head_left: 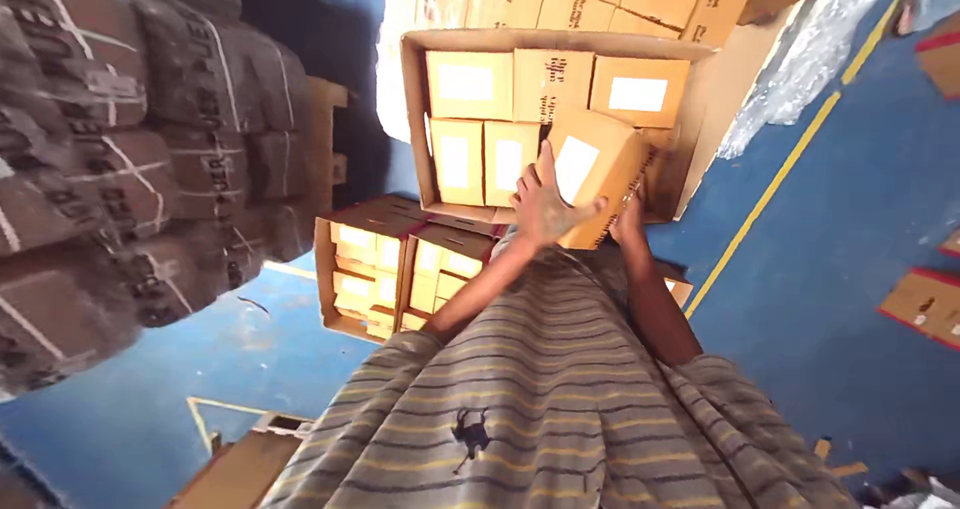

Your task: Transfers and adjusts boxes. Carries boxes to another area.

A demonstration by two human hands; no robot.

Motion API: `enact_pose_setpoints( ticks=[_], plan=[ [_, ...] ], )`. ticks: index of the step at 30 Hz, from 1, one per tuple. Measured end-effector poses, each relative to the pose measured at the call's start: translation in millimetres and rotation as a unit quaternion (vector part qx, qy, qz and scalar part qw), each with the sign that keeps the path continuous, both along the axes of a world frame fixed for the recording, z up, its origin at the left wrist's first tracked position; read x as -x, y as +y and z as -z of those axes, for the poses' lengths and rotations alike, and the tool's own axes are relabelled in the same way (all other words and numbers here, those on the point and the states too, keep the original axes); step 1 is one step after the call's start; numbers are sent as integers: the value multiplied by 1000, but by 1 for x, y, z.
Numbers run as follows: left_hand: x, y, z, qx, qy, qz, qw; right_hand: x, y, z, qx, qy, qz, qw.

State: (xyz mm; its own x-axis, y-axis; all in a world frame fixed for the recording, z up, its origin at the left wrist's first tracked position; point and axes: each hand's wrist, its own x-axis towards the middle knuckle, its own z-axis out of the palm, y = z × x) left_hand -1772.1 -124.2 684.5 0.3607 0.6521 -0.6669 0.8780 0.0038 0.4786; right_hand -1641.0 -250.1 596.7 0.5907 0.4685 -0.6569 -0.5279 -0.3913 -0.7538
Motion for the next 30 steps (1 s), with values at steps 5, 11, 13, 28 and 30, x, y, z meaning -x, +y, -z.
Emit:
enact_pose_setpoints(
  ticks=[5, 11, 13, 28, 30],
  plan=[
    [-13, -38, 22, -28, 67, -75, 995, -11, 10, 15, 107, -52, -65, 991],
    [-13, -34, 53, -40, 99, -130, 986, -27, 57, -35, 152, -14, 3, 988],
    [-16, -35, 60, -38, 94, -132, 986, -39, 69, -52, 181, 21, 19, 983],
    [-20, -52, 93, 31, 79, -56, 995, -7, 35, 101, 176, 12, -146, 973],
    [-19, -50, 104, 35, 82, -34, 995, -6, 45, 106, 165, 63, -128, 976]
  ],
)
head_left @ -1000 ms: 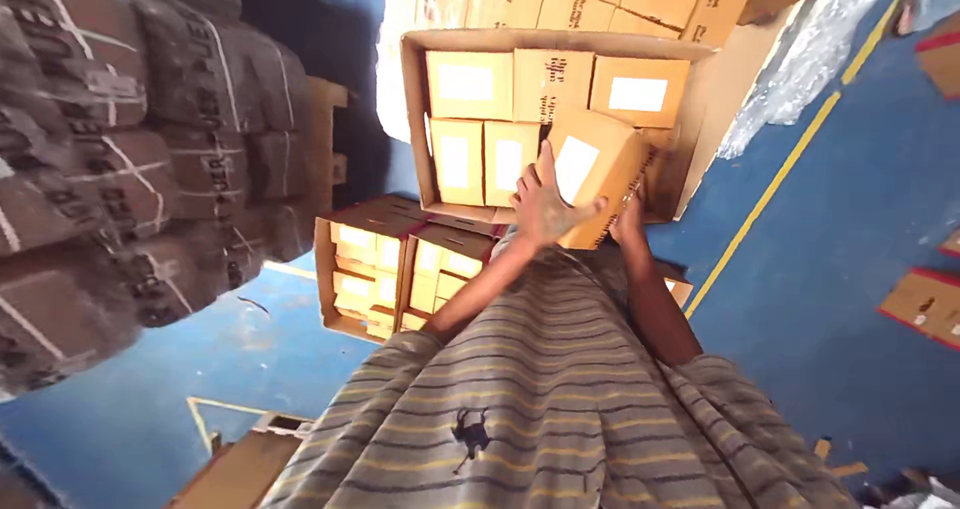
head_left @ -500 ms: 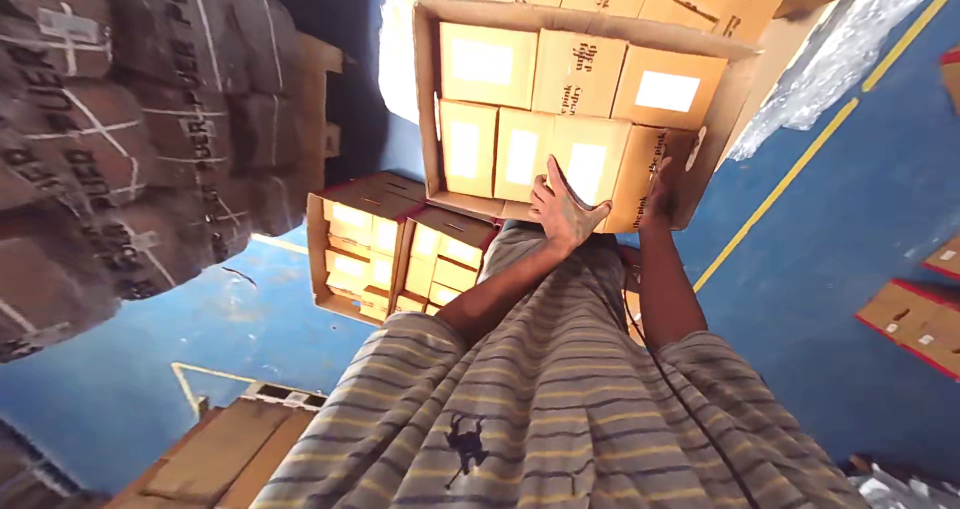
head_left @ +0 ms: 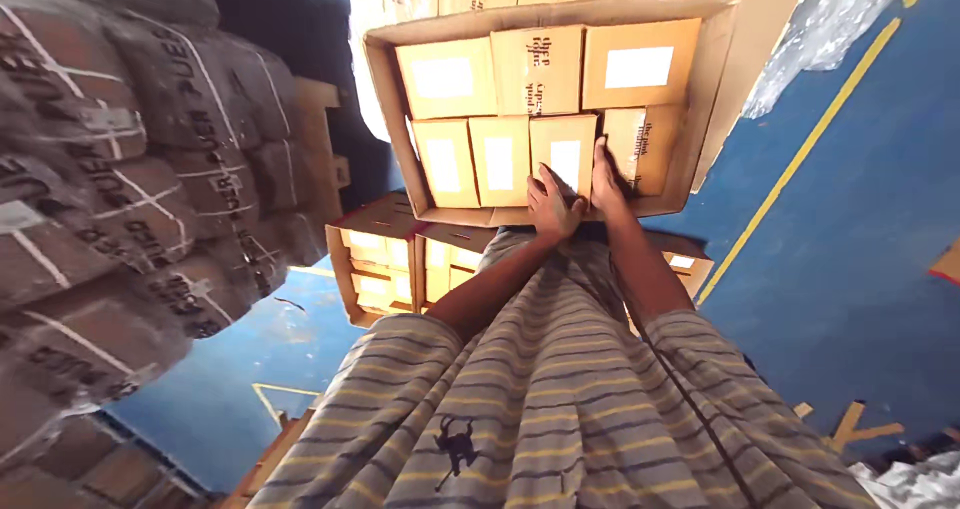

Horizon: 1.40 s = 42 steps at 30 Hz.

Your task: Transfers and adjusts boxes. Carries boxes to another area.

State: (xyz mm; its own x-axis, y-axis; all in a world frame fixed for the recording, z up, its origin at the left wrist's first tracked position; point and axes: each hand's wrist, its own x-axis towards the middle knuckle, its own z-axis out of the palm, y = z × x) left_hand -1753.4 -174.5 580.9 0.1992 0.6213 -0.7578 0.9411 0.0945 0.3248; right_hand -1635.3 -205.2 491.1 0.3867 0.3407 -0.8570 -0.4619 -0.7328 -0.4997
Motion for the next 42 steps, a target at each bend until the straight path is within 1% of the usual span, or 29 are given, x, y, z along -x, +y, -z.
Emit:
enact_pose_setpoints(
  ticks=[2, 5, 7, 9, 12, 13, 15, 17, 18, 20, 21, 22, 23, 24, 25, 26, 27, 29, 31, 33, 35, 37, 38, 40, 42],
  plan=[
    [-2, 0, 7, 1, -6, 35, 999, -4, 7, 4, 0, 20, -2, 1000],
    [-5, -9, 17, 0, -13, 98, 995, -7, 12, 13, 63, 32, -21, 997],
    [-3, -14, 28, -30, -14, 153, 988, -10, 23, 9, 96, 35, -16, 995],
    [2, -18, 37, -48, 6, 216, 975, -10, 31, 4, 118, 16, -19, 993],
    [0, -20, 40, -32, 63, 261, 963, -4, 35, -4, 153, -15, -16, 988],
    [-6, -18, 38, -28, 79, 270, 959, -2, 33, -10, 141, -33, -16, 989],
    [-13, -17, 39, -26, 93, 280, 955, 0, 20, -23, 69, -45, -32, 996],
    [-16, -19, 44, -29, 100, 277, 955, -6, -6, -36, -5, -21, -83, 996],
    [-18, -21, 45, -25, 106, 273, 956, -12, -22, -45, -23, -19, -101, 994],
    [-30, -19, 42, -4, 123, 249, 960, -26, -51, -70, -19, -94, -102, 990],
    [-36, -19, 39, -14, 108, 231, 967, -35, -63, -76, 0, -147, -102, 984],
    [-42, -22, 38, -56, 68, 215, 973, -46, -68, -73, 32, -197, -98, 975],
    [-47, -26, 37, -104, 1, 202, 974, -60, -70, -63, 66, -234, -95, 965],
    [-55, -32, 36, -126, -68, 198, 970, -70, -71, -55, 100, -246, -103, 959],
    [-67, -37, 34, -110, -120, 188, 969, -79, -70, -47, 126, -240, -117, 956],
    [-83, -40, 33, -68, -142, 167, 973, -84, -67, -40, 148, -232, -132, 952],
    [-99, -44, 36, -35, -132, 136, 981, -85, -62, -34, 167, -228, -142, 949],
    [-124, -47, 53, -27, -57, 76, 995, -83, -54, -28, 214, -269, -137, 929],
    [-135, -49, 74, -56, 19, 68, 996, -83, -53, -29, 232, -288, -150, 917],
    [-142, -50, 83, -52, 79, 81, 992, -81, -57, -39, 196, -273, -200, 920],
    [-150, -45, 77, -16, 101, 74, 992, -92, -58, -38, 174, -271, -221, 920],
    [-146, -34, 62, 14, 94, 78, 992, -98, -58, -40, 167, -277, -250, 912],
    [-141, -25, 53, 35, 94, 91, 991, -99, -56, -37, 174, -288, -277, 900],
    [-132, -11, 40, 86, 106, 106, 985, -95, -48, -29, 198, -306, -353, 862],
    [-130, -6, 35, 111, 128, 114, 979, -100, -37, -24, 223, -288, -409, 837]
  ],
)
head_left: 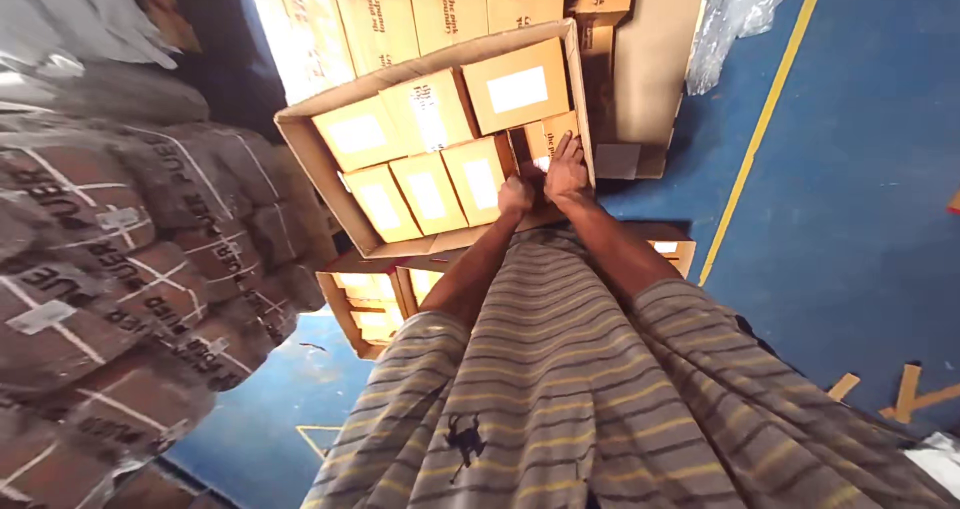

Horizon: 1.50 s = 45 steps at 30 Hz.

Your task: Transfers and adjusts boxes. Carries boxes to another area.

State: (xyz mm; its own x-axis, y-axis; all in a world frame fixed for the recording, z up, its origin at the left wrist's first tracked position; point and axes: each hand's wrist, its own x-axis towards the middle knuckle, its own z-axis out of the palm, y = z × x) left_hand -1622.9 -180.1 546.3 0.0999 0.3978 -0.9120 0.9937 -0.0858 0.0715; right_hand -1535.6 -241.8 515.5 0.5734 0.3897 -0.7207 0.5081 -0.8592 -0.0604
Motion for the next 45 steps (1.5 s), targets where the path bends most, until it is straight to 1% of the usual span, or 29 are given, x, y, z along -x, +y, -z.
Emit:
enact_pose_setpoints(
  ticks=[2, 5, 9, 12, 14, 16, 17, 20, 22, 23, 24, 25, 26, 28, 29, 30, 31, 33, 34, 36, 37, 38, 39, 40, 41, 42, 43, 44, 45],
  plan=[
    [2, 6, 0, 15, 1, 4, 1000, -12, 14, -1, 42, 21, 2, 999],
    [17, 12, 9, 34, -48, -10, 998, -13, 22, -5, 79, 22, 0, 997],
    [43, 21, 22, 62, -159, -34, 985, -24, 8, -36, 37, 70, -28, 996],
    [55, 29, 17, 70, -248, -71, 964, -43, 5, -50, 21, 101, -38, 994],
    [69, 31, 8, 76, -264, -80, 958, -55, -3, -64, 3, 122, -37, 992],
    [68, 41, -13, 89, -260, -69, 959, -73, -12, -82, -26, 130, -49, 990],
    [69, 43, -31, 94, -250, -66, 961, -77, -18, -92, -39, 130, -62, 989],
    [72, 40, -109, 87, -225, -84, 967, -85, -32, -131, -92, 109, -93, 985],
    [60, 38, -138, 59, -232, -46, 970, -84, -46, -152, -184, 55, -73, 979],
    [56, 37, -156, 46, -229, -23, 972, -80, -54, -161, -243, 27, -51, 968],
    [54, 36, -175, 32, -221, -4, 975, -76, -60, -168, -289, 29, -22, 957],
    [53, 36, -193, 15, -214, 11, 977, -72, -63, -172, -327, 71, 13, 942],
    [51, 36, -209, -2, -205, 24, 978, -65, -63, -171, -357, 135, 53, 923],
    [49, 37, -224, -29, -172, 57, 983, -41, -56, -158, -374, 278, 131, 875],
    [46, 37, -222, -33, -140, 77, 987, -25, -51, -146, -375, 291, 156, 866],
    [42, 36, -215, -39, -106, 97, 989, -10, -46, -134, -374, 283, 173, 866],
    [40, 33, -202, -51, -78, 120, 988, 5, -42, -126, -372, 272, 185, 868],
    [49, 20, -169, -111, -70, 174, 976, 28, -33, -121, -366, 278, 189, 868],
    [58, 13, -151, -120, -97, 181, 971, 35, -27, -118, -371, 269, 193, 867],
    [79, 3, -120, -127, -211, 171, 954, 42, -15, -102, -364, 231, 234, 871],
    [86, 0, -109, -134, -272, 148, 942, 43, -9, -97, -340, 204, 250, 883],
    [93, 0, -101, -135, -336, 92, 928, 42, -2, -95, -302, 172, 257, 902],
    [101, 1, -95, -137, -400, 15, 906, 43, 6, -95, -263, 138, 262, 918],
    [109, 4, -86, -133, -451, -87, 878, 45, 12, -94, -231, 103, 262, 931],
    [117, 6, -74, -124, -478, -193, 848, 50, 16, -92, -213, 75, 264, 938],
    [124, 12, -58, -99, -463, -267, 839, 54, 17, -89, -212, 60, 262, 940],
    [126, 21, -43, -68, -433, -313, 843, 55, 18, -86, -222, 54, 260, 938],
    [125, 30, -30, -32, -408, -329, 851, 55, 16, -84, -232, 52, 255, 937],
    [121, 36, -22, -1, -403, -322, 857, 55, 13, -82, -247, 57, 253, 934]
  ],
)
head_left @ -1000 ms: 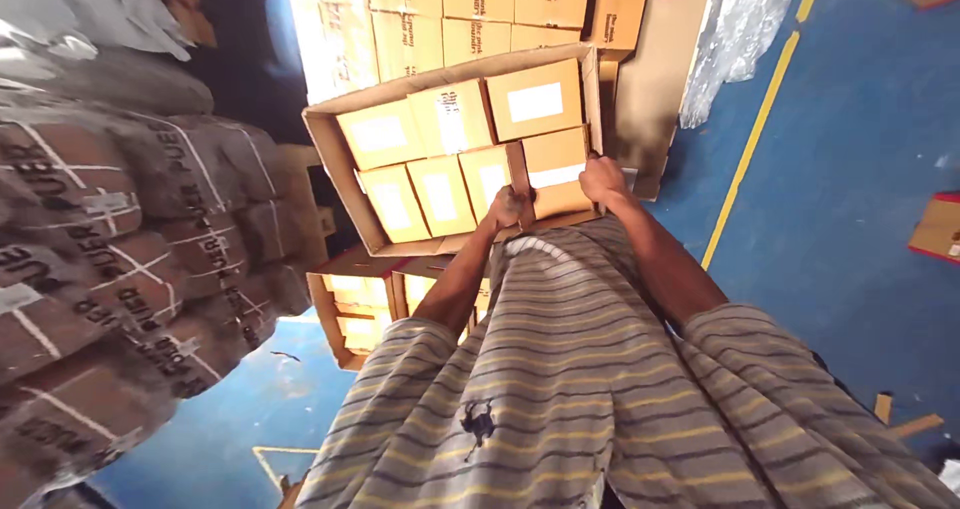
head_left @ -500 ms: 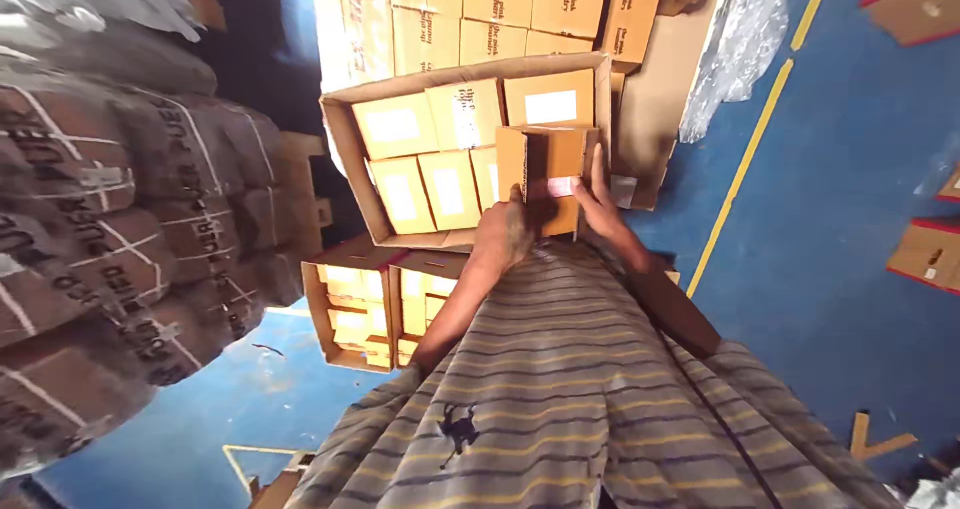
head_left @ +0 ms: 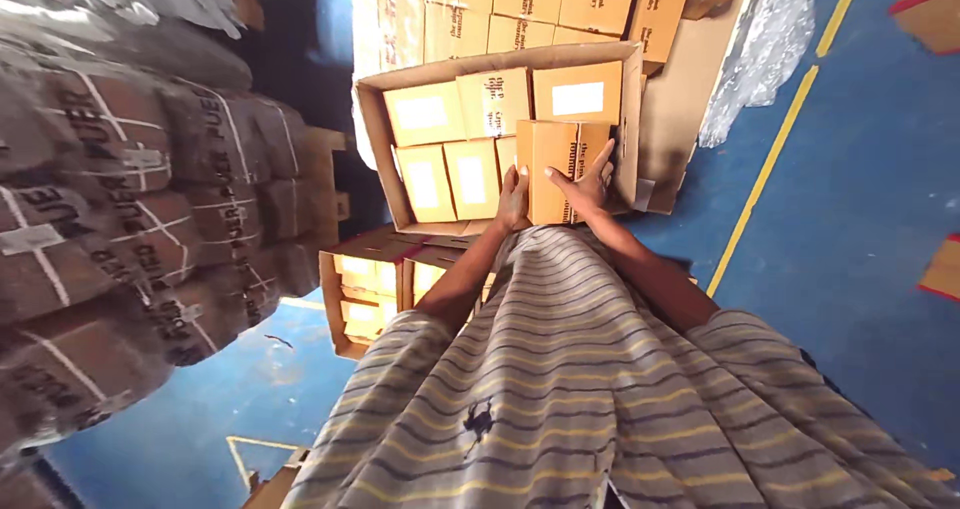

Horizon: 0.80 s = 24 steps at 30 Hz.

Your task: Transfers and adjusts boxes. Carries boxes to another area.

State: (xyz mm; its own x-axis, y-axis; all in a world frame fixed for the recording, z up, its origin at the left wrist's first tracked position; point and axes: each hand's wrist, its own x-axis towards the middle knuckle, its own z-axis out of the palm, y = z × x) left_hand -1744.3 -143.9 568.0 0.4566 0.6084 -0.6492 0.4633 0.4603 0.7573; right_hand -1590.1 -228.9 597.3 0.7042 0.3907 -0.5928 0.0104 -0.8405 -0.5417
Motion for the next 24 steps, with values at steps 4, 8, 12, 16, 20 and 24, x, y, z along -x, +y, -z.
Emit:
enact_pose_setpoints(
  ticks=[4, 8, 12, 16, 20, 24],
  plan=[
    [-18, 16, 0, 21, -55, 35, 998, 0, -14, -25, -93, 67, 21, 993],
    [3, 23, -37, 121, -167, -70, 976, -12, -24, -71, -303, -3, 13, 953],
    [-2, 18, -63, 169, -285, -52, 942, -33, -64, -94, -325, 114, -68, 936],
    [-59, 2, -48, 88, -114, 2, 990, -54, -71, -60, -272, 61, 26, 960],
    [-103, -45, -18, 33, -105, -26, 994, -46, -72, -51, -88, -129, 7, 988],
    [-111, -59, -6, 136, -81, -41, 987, -36, -50, -43, 65, -166, -32, 984]
  ],
)
